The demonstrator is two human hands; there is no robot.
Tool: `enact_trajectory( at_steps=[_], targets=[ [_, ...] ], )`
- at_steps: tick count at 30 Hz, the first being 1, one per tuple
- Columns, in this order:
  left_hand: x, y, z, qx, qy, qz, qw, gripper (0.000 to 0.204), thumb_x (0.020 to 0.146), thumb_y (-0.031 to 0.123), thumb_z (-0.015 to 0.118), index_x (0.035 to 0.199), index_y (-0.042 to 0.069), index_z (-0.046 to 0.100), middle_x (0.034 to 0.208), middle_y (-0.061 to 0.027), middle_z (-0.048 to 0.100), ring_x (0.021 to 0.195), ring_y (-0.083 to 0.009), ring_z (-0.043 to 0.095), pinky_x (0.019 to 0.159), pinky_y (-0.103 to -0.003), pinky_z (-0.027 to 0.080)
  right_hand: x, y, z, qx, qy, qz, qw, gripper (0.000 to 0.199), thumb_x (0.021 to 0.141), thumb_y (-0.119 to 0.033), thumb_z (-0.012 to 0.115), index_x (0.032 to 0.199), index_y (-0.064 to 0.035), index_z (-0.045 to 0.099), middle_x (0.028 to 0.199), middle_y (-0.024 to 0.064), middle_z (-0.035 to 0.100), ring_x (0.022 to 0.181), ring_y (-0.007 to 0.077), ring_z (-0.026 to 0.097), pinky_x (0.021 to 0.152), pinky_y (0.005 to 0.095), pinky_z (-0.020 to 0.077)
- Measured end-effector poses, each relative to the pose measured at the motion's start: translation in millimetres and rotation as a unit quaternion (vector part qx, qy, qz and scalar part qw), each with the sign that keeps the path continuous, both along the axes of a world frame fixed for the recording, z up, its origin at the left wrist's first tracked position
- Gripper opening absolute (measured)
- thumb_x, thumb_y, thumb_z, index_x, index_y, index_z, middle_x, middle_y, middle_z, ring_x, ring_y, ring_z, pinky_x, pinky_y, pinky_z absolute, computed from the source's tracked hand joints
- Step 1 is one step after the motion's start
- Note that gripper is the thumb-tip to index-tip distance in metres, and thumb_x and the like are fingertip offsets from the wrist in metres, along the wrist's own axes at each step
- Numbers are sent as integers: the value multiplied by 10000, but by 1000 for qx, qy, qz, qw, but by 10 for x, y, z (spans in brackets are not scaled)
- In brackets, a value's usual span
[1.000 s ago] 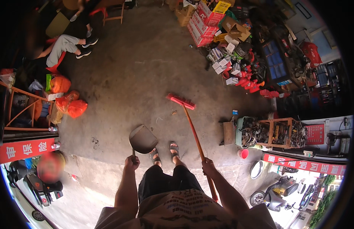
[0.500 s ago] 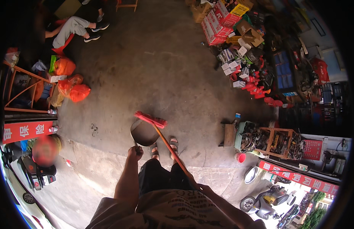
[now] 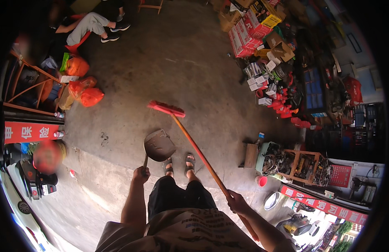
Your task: The person sweeps debris on a concrete floor using a red broom and a metal dustpan, gathering the swept material into the dustpan and then emptying it into a nearby bucket. The task is performed in a cluttered workshop area with scooters and boxes nearby.
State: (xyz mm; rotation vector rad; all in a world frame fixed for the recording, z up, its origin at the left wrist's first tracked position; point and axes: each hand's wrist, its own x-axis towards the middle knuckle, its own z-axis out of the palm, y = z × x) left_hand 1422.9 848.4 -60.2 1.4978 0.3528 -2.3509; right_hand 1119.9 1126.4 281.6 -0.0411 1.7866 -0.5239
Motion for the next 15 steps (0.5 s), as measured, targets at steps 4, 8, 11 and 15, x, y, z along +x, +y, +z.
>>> enact_trajectory(
  at_steps=[4, 8, 11, 15],
  targets=[
    [143, 27, 44, -8, 24, -13, 1000, 179, 833, 149, 419, 679, 59, 433, 588, -53, 448, 497, -159, 417, 451, -265, 350, -74, -201, -752, -25, 124, 29, 992, 195, 902, -175, 425, 1079, -113, 478, 513, -36, 351, 365, 68, 329, 323, 240, 297],
    [147, 56, 36, 6, -1, 12, 1000, 181, 827, 149, 421, 669, 60, 429, 583, -58, 446, 491, -166, 404, 444, -268, 339, 6, -330, -1151, -15, 41, -51, 998, 128, 899, -174, 416, 993, -108, 471, 505, -18, 356, 355, 91, 340, 316, 257, 307],
    [185, 39, -34, -9, 2, 19, 1000, 168, 810, 125, 419, 653, 65, 420, 570, -66, 438, 486, -174, 399, 439, -270, 334, 267, -30, -1121, 29, -14, -3, 999, 144, 900, -204, 427, 978, -99, 487, 536, 13, 414, 392, 112, 400, 338, 281, 343],
    [26, 60, 17, -40, -16, 37, 998, 150, 786, 94, 419, 638, 71, 409, 547, -75, 424, 479, -185, 400, 434, -270, 334, 483, 850, -1397, -82, 89, 206, 971, 389, 841, -284, 552, 1171, -78, 528, 940, 129, 633, 884, 176, 602, 791, 307, 466]
  ],
)
